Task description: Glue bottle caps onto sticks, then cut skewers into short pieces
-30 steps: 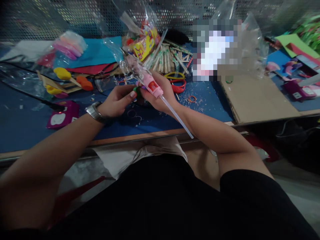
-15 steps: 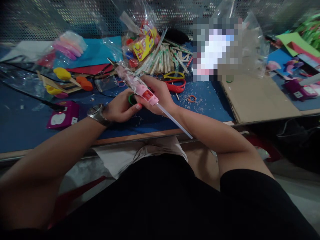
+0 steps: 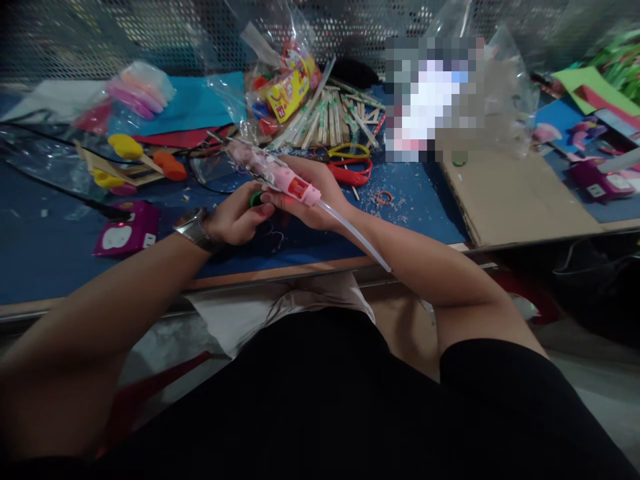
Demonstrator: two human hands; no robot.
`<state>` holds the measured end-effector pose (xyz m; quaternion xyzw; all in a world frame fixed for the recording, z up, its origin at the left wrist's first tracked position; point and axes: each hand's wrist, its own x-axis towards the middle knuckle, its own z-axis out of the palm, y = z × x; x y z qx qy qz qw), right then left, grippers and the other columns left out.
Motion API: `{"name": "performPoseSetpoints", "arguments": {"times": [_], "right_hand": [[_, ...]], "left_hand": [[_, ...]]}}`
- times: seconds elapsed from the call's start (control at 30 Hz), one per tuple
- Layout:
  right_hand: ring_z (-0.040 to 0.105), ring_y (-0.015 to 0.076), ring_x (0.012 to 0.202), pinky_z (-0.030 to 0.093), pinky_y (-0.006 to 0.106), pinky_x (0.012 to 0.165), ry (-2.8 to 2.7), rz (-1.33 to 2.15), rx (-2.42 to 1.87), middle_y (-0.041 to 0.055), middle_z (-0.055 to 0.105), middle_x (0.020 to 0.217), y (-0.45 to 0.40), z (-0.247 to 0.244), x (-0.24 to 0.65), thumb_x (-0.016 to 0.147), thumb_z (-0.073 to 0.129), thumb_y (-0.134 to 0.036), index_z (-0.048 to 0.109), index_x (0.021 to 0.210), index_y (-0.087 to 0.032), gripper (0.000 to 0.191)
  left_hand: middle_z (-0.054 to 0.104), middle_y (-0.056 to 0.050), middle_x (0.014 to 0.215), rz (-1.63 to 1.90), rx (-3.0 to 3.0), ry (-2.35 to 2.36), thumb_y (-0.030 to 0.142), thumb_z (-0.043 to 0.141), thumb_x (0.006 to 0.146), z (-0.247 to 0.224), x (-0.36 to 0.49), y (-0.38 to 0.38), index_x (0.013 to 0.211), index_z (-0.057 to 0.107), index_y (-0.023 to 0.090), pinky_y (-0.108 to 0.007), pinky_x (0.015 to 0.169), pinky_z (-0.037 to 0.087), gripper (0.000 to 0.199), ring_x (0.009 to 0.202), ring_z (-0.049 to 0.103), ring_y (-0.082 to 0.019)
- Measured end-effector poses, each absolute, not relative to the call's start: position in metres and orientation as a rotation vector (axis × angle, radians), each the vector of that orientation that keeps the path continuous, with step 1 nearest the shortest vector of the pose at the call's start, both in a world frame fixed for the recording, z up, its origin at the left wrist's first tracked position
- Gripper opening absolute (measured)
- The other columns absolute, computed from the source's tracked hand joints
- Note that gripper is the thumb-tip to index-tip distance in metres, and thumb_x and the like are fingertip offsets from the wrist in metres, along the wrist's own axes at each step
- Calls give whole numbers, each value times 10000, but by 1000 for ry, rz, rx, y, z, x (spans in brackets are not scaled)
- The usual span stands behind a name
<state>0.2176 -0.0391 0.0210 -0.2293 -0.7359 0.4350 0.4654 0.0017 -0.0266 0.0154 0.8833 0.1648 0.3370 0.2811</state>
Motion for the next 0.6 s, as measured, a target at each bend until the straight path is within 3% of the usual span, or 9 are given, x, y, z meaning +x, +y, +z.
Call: {"name": "performPoseSetpoints", "arguments": {"times": [0.07, 0.33, 0.5, 0.6], "right_hand": [[704, 160, 696, 641, 298, 585, -1776, 1138, -530, 6, 704, 913, -41, 24, 216, 870, 931, -627, 678, 932, -227, 477], [721, 177, 701, 648, 323, 630, -1854, 1170, -600, 22, 732, 909, -40, 25, 219, 885, 904, -665, 678, 966, -230, 496], [671, 190, 852, 648, 385, 834, -1957, 829, -464, 28, 661, 959, -32, 18, 219, 996, 765, -675, 662, 986, -209, 477], [599, 188, 839, 621, 398, 854, -1988, 743, -410, 23, 614, 926, -28, 14, 219, 1019, 711, -682, 639, 938, -207, 487]], "left_hand": [[718, -58, 735, 882, 2328, 416, 585, 513, 1101, 16, 1, -27, 799, 698, 186, -348, 698, 467, 533, 659, 614, -182], [741, -16, 778, 916, 2233, 388, 288, 590, 1006, 9, -2, -27, 908, 670, 193, -302, 673, 491, 157, 670, 637, -165], [682, -12, 675, 870, 2183, 354, 270, 553, 1006, 11, 0, -27, 743, 644, 202, -297, 619, 450, 287, 602, 588, -148], [651, -14, 631, 803, 2144, 360, 352, 537, 1088, 13, 1, -28, 698, 616, 197, -280, 572, 423, 426, 557, 551, -127]]}}
